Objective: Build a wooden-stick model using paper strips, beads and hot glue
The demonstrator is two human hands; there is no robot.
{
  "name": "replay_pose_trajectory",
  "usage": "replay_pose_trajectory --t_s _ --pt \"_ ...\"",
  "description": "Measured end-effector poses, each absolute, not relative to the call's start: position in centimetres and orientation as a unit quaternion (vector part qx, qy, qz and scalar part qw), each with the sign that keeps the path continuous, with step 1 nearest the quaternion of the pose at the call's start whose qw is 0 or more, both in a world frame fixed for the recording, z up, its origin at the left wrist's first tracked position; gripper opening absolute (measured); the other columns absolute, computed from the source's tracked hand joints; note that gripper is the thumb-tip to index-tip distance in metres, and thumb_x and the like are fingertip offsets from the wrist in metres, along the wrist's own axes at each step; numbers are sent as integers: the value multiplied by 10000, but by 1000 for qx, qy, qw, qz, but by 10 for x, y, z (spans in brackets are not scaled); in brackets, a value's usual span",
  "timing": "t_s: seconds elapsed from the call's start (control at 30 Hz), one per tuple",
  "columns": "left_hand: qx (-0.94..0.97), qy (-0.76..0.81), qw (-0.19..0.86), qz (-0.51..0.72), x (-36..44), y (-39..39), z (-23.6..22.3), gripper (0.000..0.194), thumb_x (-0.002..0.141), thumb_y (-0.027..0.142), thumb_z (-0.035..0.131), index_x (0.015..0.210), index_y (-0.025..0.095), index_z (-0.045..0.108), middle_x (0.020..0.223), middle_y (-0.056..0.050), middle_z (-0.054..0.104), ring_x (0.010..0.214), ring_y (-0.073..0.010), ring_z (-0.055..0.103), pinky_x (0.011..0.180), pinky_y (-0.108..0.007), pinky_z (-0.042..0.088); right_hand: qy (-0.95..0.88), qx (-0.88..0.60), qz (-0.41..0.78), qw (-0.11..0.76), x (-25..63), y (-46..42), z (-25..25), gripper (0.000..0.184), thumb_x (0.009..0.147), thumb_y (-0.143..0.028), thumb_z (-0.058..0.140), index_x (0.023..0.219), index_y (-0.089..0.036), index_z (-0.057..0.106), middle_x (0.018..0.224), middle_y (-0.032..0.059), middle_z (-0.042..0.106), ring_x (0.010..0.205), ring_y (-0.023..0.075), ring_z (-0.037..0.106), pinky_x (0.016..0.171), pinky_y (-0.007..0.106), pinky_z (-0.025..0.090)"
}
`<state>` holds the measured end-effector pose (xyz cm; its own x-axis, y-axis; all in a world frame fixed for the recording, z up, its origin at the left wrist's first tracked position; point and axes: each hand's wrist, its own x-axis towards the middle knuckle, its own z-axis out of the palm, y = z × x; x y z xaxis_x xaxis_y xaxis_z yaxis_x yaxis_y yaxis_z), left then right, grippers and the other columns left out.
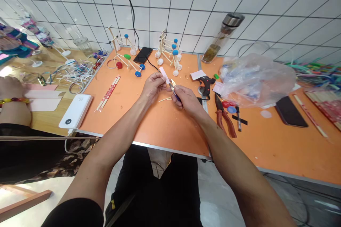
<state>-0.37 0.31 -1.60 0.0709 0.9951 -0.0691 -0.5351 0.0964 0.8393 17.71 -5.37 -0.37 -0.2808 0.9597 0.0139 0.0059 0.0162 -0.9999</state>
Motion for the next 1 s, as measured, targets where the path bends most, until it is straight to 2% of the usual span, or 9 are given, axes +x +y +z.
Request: replay_pose_trajectory --t_s 0.27,0.47,0.7,0.83,1.0 --pt "364 348 628 593 -2 7 -23 316 821 145 967 863 208 660 690 47 741 564 -81 659 594 -193 541 -576 -455 543 408 179 -48 -9 461 1061 -658 826 1089 -208 731 718 -42 614 489 106 427 463 272 282" --pt "372 380 622 575 -2 7 -22 441 749 159 1025 928 221 626 690 76 723 567 -79 663 622 -196 535 -561 -463 550 410 178 -48 -9 412 1079 -587 812 1161 -186 762 698 -48 607 476 109 411 459 277 268" --pt "353 376 644 565 -1 5 -22 567 694 97 1008 1092 235 629 732 91 745 601 -96 690 666 -223 560 -559 -468 548 410 178 -48 -9 289 1090 -495 765 1064 -211 716 681 -53 587 466 109 400 452 275 269" --pt "355 357 666 551 -1 6 -26 567 674 103 1029 1120 202 694 732 63 768 595 -103 694 672 -238 582 -573 -471 535 405 180 -46 -12 341 1107 -498 740 906 -252 614 655 -47 557 462 110 409 456 277 279" --pt "357 349 678 540 -3 7 -29 543 651 142 1085 1081 178 754 771 19 807 623 -116 731 666 -237 580 -575 -479 531 398 180 -46 -11 365 1122 -482 732 869 -258 593 654 -42 561 467 110 412 454 276 290"
